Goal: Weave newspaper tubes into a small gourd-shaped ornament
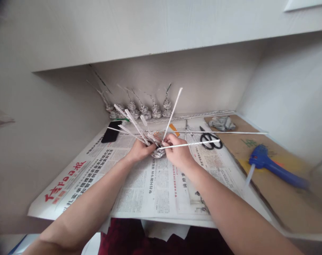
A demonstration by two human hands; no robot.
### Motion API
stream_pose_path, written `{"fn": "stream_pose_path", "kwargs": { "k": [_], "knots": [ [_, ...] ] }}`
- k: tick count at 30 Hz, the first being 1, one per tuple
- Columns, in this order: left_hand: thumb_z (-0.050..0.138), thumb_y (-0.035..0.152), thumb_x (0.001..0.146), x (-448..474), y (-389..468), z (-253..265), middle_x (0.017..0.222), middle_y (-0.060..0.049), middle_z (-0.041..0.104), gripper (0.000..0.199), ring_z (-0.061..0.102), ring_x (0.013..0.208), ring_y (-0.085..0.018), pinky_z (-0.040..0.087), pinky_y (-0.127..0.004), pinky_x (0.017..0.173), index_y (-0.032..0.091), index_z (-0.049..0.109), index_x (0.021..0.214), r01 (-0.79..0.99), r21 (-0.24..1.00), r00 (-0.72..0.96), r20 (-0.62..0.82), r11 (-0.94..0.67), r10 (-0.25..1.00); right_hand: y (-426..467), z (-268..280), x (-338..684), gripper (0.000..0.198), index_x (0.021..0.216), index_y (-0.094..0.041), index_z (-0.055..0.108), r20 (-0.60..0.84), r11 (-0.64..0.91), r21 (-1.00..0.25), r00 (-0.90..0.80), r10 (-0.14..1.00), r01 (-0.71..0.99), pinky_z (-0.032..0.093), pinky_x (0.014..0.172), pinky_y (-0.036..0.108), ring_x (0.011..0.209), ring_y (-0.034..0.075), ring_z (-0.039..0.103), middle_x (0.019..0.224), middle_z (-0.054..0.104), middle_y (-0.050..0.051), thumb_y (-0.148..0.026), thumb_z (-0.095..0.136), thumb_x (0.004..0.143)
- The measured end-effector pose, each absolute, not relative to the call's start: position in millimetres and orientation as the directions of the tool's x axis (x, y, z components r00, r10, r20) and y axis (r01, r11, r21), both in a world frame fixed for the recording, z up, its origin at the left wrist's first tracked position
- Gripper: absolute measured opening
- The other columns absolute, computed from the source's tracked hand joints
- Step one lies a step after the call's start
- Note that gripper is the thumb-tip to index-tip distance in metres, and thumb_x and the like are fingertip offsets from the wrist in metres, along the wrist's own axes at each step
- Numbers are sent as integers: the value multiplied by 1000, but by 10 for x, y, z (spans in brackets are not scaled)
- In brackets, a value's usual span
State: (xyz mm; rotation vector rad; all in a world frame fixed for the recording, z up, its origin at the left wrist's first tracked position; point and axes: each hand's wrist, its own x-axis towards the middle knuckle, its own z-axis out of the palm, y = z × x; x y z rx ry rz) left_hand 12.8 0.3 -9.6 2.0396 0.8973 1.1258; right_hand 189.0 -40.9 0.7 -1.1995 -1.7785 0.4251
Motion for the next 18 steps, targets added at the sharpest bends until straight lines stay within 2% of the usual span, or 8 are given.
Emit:
{"fn": "stream_pose_path", "kwargs": {
  "k": [3, 9, 12, 18],
  "knots": [
    [62, 16, 73, 146, -17, -73, 86, -6, 73, 17, 67, 80, -17, 52, -26, 77, 14, 70, 87, 242, 794, 385, 450, -558, 806, -359, -18, 1886, 3, 81, -21, 57, 428, 396, -794, -39, 903, 460, 47, 64, 27, 67, 17, 65, 73, 69, 1, -24, 58, 80],
    [69, 21, 69, 186, -80, -40, 75, -6, 70, 19, 63, 62, -13, 51, -23, 61, 11, 67, 84, 187, 887, 334, 348, -423, 876, -274, -84, 1883, 9, 77, -21, 56, 330, 315, -899, -3, 944, 306, 46, 58, 26, 61, 16, 63, 68, 67, 0, -30, 60, 77],
    [71, 21, 70, 166, -65, -46, 75, -5, 70, 17, 62, 62, -12, 50, -22, 61, 12, 68, 83, 221, 866, 350, 360, -449, 865, -266, -108, 1884, 12, 77, -21, 57, 292, 285, -925, -10, 956, 250, 46, 56, 26, 60, 15, 62, 68, 67, 0, -32, 62, 77],
    [69, 21, 73, 99, -34, -15, 78, -6, 70, 12, 64, 70, -13, 51, -23, 67, 12, 68, 81, 247, 801, 451, 403, -545, 796, -265, -127, 1891, 16, 78, -21, 59, 307, 303, -924, -21, 951, 232, 45, 58, 26, 61, 15, 61, 68, 66, 0, -36, 64, 76]
  ]
}}
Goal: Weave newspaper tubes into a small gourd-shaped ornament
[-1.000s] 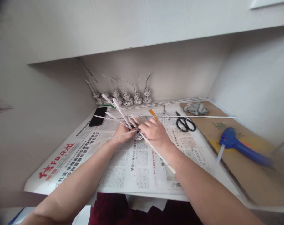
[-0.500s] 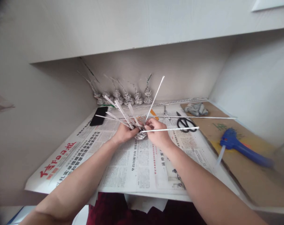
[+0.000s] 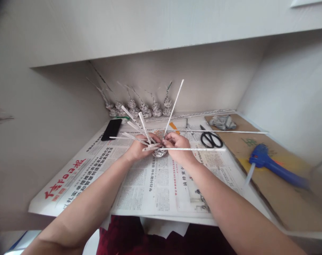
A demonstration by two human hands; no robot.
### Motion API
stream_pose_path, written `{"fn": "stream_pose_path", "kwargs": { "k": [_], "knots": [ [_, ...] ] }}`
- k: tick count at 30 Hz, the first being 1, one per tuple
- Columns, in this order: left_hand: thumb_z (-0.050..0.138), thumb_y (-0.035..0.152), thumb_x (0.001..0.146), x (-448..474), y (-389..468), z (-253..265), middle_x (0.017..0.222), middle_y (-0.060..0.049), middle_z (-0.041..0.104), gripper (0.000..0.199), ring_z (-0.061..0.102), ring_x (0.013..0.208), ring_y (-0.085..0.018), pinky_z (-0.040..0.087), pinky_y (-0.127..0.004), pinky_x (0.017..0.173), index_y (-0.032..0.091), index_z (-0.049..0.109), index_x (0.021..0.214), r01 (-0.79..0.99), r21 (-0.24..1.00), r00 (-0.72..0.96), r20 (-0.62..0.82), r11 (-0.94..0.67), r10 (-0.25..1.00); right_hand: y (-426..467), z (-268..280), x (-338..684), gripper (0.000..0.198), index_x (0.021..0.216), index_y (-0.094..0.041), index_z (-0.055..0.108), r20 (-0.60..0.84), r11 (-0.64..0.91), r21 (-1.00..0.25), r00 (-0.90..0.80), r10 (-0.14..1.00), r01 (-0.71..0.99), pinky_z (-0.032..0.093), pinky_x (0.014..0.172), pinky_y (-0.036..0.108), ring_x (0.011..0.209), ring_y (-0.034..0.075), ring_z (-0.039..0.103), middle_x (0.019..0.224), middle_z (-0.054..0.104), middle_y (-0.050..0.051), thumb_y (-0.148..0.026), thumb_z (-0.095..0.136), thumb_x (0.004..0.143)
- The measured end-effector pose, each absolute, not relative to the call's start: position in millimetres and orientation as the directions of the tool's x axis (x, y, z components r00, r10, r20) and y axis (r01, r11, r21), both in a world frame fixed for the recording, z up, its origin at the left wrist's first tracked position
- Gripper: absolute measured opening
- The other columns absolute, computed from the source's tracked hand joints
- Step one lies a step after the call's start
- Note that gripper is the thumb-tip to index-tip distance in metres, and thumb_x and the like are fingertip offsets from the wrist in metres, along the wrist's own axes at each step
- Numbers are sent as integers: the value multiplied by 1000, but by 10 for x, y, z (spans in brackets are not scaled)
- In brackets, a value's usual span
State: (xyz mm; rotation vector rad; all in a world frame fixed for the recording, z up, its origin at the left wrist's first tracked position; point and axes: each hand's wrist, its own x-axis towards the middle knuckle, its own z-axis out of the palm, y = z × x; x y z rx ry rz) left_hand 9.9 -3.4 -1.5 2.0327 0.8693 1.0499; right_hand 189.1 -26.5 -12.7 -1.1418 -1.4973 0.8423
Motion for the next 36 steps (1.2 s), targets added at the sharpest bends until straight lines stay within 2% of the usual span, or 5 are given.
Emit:
{"fn": "stream_pose_path", "kwargs": {
  "k": [5, 10, 22, 30, 36],
  "knots": [
    [70, 19, 71, 113, -63, 22, 80, -7, 70, 12, 64, 72, -14, 52, -25, 70, 12, 68, 80, 194, 806, 427, 443, -559, 788, -210, -140, 1911, 20, 76, -20, 57, 247, 248, -963, -27, 969, 109, 45, 58, 27, 60, 15, 60, 66, 65, -1, -37, 67, 72],
    [72, 22, 69, 128, -77, 11, 75, -5, 70, 15, 63, 66, -13, 51, -24, 64, 11, 67, 79, 187, 867, 394, 365, -463, 843, -202, -146, 1924, 18, 75, -20, 58, 228, 230, -965, -32, 973, 129, 44, 60, 27, 61, 15, 60, 68, 66, 0, -33, 68, 71],
    [64, 17, 77, 62, -51, 112, 85, -7, 73, 10, 66, 81, -17, 52, -30, 81, 14, 71, 83, 204, 680, 574, 500, -704, 649, -214, -173, 1897, 21, 78, -20, 58, 238, 239, -968, -28, 971, 80, 45, 58, 27, 61, 15, 60, 71, 68, 1, -37, 69, 73],
    [66, 22, 75, 74, -44, 51, 80, -6, 69, 15, 62, 69, -14, 50, -24, 67, 12, 67, 86, 239, 802, 533, 363, -547, 765, -226, -174, 1912, 18, 82, -20, 62, 257, 268, -956, -98, 961, 119, 49, 67, 29, 72, 17, 64, 80, 70, 2, -38, 65, 78],
    [68, 18, 71, 106, -80, 65, 74, -3, 65, 13, 58, 65, -11, 47, -23, 64, 12, 62, 81, 230, 839, 448, 358, -493, 819, -262, -118, 1902, 13, 81, -20, 63, 289, 302, -920, -91, 953, 249, 50, 68, 30, 74, 18, 65, 79, 70, 2, -33, 63, 78]
  ]
}}
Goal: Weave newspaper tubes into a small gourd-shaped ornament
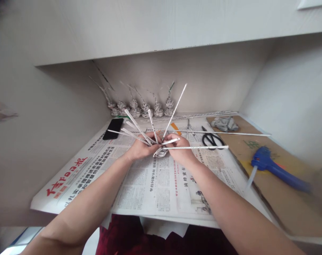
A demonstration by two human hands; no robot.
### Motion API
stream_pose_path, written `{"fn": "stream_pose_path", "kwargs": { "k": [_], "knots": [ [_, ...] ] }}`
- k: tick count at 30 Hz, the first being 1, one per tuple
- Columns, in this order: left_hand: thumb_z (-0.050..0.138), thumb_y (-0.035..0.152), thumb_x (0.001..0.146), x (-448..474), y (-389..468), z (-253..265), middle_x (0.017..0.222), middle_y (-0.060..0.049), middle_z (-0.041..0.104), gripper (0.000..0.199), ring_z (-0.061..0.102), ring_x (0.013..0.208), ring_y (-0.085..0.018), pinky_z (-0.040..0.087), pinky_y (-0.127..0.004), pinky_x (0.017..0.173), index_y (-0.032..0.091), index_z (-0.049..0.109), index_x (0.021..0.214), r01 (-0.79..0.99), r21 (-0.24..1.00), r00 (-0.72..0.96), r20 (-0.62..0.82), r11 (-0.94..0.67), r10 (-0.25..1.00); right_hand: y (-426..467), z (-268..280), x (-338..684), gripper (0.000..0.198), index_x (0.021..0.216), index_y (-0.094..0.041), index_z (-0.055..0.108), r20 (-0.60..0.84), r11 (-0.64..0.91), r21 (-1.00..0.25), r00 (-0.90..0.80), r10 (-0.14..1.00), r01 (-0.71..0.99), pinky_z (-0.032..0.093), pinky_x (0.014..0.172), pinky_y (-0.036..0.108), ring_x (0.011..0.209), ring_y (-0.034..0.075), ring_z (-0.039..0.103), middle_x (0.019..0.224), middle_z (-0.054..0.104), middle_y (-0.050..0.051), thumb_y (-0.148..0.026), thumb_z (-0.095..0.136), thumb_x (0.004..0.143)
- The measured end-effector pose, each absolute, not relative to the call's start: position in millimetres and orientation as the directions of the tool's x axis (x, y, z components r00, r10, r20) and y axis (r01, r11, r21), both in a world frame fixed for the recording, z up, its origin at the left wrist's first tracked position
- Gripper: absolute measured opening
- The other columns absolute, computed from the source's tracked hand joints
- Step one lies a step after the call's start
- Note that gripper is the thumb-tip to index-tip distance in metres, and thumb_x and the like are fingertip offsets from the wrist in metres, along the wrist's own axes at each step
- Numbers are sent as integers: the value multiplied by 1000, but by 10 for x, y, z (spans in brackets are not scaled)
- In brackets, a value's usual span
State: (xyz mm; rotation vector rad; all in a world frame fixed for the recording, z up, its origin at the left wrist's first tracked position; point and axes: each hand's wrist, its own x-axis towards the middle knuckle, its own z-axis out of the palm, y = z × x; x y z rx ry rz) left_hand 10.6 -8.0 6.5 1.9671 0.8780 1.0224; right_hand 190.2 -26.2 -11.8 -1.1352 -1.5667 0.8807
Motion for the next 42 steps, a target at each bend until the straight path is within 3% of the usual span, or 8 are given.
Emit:
{"fn": "stream_pose_path", "kwargs": {
  "k": [4, 10, 14, 19, 24, 29, 33, 42],
  "knots": [
    [68, 20, 71, 111, -89, 88, 71, -3, 64, 11, 57, 62, -11, 46, -22, 62, 11, 63, 76, 221, 862, 401, 347, -457, 848, -308, -75, 1881, 20, 95, -20, 64, 332, 357, -896, -136, 933, 263, 51, 80, 33, 87, 20, 67, 92, 72, 5, -23, 64, 75],
    [66, 26, 74, 99, -52, 59, 65, -2, 64, 14, 57, 59, -12, 47, -22, 57, 12, 64, 74, 238, 888, 317, 312, -394, 895, -347, -95, 1843, 30, 104, -22, 63, 374, 392, -859, -120, 920, 328, 53, 74, 33, 84, 20, 68, 96, 72, 6, -23, 66, 74],
    [64, 30, 76, 84, -20, 23, 66, -2, 65, 18, 57, 55, -12, 48, -23, 55, 12, 66, 78, 210, 915, 306, 273, -344, 912, -362, -113, 1831, 26, 103, -23, 64, 401, 402, -820, -91, 911, 408, 52, 72, 33, 81, 19, 68, 95, 73, 5, -26, 65, 77],
    [63, 29, 78, 84, -37, 27, 78, -5, 72, 19, 65, 70, -16, 52, -25, 66, 12, 70, 83, 223, 909, 316, 275, -352, 908, -406, -78, 1805, 26, 97, -23, 61, 419, 408, -837, -50, 906, 364, 52, 71, 31, 83, 20, 68, 92, 73, 4, -35, 71, 75],
    [63, 37, 80, 30, -27, 71, 77, -6, 72, 27, 64, 65, -16, 52, -26, 63, 13, 71, 87, 199, 924, 415, 222, -326, 882, -405, -56, 1811, 14, 93, -23, 61, 402, 380, -836, -28, 915, 396, 50, 67, 29, 73, 18, 67, 86, 73, 3, -33, 62, 82],
    [75, 24, 70, -169, -10, 237, 103, -8, 73, 33, 67, 92, -20, 53, -32, 86, 17, 71, 102, 190, 910, 641, 170, -369, 748, -353, -113, 1821, 15, 94, -23, 65, 414, 385, -839, -7, 910, 384, 51, 75, 31, 82, 19, 68, 90, 73, 4, -25, 61, 79],
    [72, 15, 70, -267, 22, 280, 108, -9, 72, 39, 66, 99, -20, 52, -34, 91, 19, 70, 109, 186, 899, 725, 146, -396, 673, -320, -168, 1814, 16, 93, -23, 68, 362, 338, -888, 21, 932, 314, 52, 72, 31, 80, 19, 68, 89, 74, 3, -27, 62, 79],
    [74, 26, 70, -78, 88, 52, 85, -8, 72, 22, 64, 68, -13, 53, -24, 63, 12, 72, 87, 62, 954, 586, 203, -293, 785, -320, -158, 1806, 16, 89, -23, 70, 319, 303, -927, 36, 947, 221, 54, 70, 32, 78, 20, 68, 85, 74, 4, -32, 67, 76]
  ]
}}
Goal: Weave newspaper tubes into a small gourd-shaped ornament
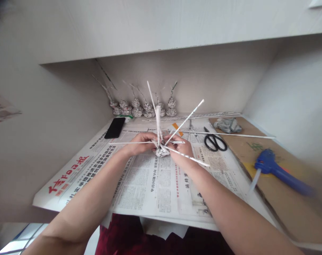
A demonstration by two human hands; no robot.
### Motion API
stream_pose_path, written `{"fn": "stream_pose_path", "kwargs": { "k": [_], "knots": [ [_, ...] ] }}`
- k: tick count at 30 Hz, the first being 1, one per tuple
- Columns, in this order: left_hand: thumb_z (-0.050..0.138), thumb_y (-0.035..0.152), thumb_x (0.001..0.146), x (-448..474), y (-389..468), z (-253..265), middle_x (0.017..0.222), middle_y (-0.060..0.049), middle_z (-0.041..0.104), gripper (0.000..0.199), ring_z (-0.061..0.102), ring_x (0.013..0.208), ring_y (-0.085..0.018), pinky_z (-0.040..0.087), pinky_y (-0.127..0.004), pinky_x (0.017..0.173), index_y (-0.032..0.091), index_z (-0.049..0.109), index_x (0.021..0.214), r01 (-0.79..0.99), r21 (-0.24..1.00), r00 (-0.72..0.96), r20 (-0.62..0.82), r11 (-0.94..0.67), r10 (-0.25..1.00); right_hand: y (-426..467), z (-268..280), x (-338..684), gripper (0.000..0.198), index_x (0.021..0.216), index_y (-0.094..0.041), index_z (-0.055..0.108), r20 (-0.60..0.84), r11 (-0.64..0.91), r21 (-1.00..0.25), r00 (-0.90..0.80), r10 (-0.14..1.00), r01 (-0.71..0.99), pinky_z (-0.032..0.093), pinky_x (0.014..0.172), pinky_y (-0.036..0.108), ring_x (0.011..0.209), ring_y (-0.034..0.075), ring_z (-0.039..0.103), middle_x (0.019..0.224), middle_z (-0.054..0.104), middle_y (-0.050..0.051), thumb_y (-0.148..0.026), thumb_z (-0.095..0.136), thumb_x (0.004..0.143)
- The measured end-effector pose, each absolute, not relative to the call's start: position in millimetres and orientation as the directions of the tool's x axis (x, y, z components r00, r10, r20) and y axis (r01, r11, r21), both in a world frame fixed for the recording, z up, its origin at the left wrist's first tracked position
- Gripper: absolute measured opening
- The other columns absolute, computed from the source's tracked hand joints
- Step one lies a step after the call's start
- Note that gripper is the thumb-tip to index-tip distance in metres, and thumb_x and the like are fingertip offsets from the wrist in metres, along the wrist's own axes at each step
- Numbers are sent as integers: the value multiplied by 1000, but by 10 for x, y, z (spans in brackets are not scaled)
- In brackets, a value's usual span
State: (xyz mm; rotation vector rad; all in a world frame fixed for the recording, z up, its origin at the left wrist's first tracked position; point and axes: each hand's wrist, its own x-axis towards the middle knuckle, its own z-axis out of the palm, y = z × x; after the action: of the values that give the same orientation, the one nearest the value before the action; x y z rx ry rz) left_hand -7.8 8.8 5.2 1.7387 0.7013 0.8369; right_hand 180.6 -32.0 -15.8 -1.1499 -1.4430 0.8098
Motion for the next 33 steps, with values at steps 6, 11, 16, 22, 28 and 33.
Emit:
{"fn": "stream_pose_path", "kwargs": {
  "k": [6, 11, 16, 22, 28, 33],
  "knots": [
    [72, 25, 73, -66, 74, 68, 87, -9, 71, 21, 64, 70, -14, 53, -24, 64, 11, 71, 89, 107, 915, 584, 260, -390, 769, -357, -109, 1773, 15, 87, -22, 68, 306, 299, -945, 37, 951, 132, 56, 73, 34, 80, 21, 69, 84, 74, 4, -32, 66, 76],
    [69, 22, 77, -57, 76, 63, 95, -11, 72, 16, 66, 85, -17, 52, -26, 78, 12, 72, 89, 205, 777, 572, 399, -596, 717, -347, -96, 1778, 20, 82, -22, 66, 283, 278, -955, 35, 959, 100, 56, 79, 38, 83, 23, 70, 87, 74, 5, -36, 73, 69],
    [68, 24, 78, -60, 69, 86, 94, -11, 73, 15, 67, 90, -19, 49, -29, 86, 15, 72, 90, 286, 624, 618, 460, -727, 638, -336, -119, 1787, 16, 84, -22, 67, 288, 288, -957, 8, 957, 27, 56, 77, 39, 81, 23, 69, 89, 74, 5, -33, 70, 73],
    [58, 12, 79, 25, -7, 75, 90, -6, 70, 16, 64, 83, -15, 48, -25, 78, 16, 69, 90, 390, 455, 599, 535, -801, 596, -351, -54, 1821, 14, 86, -21, 70, 309, 295, -923, 21, 951, 246, 54, 80, 35, 86, 22, 69, 88, 74, 5, -24, 67, 72],
    [57, 17, 79, 106, -50, -29, 73, -1, 65, 14, 54, 60, -10, 44, -20, 60, 15, 65, 89, 423, 658, 419, 468, -623, 779, -279, -135, 1846, 18, 89, -21, 72, 288, 273, -931, 28, 957, 242, 54, 75, 33, 76, 20, 69, 86, 75, 4, -22, 60, 76],
    [60, 23, 79, 133, 17, -151, 74, -1, 63, 15, 56, 64, -10, 45, -20, 61, 15, 62, 91, 292, 812, 348, 403, -506, 847, -306, -74, 1836, 19, 88, -22, 73, 226, 206, -950, 62, 972, 236, 52, 76, 32, 80, 20, 69, 86, 75, 3, -20, 57, 77]
  ]
}}
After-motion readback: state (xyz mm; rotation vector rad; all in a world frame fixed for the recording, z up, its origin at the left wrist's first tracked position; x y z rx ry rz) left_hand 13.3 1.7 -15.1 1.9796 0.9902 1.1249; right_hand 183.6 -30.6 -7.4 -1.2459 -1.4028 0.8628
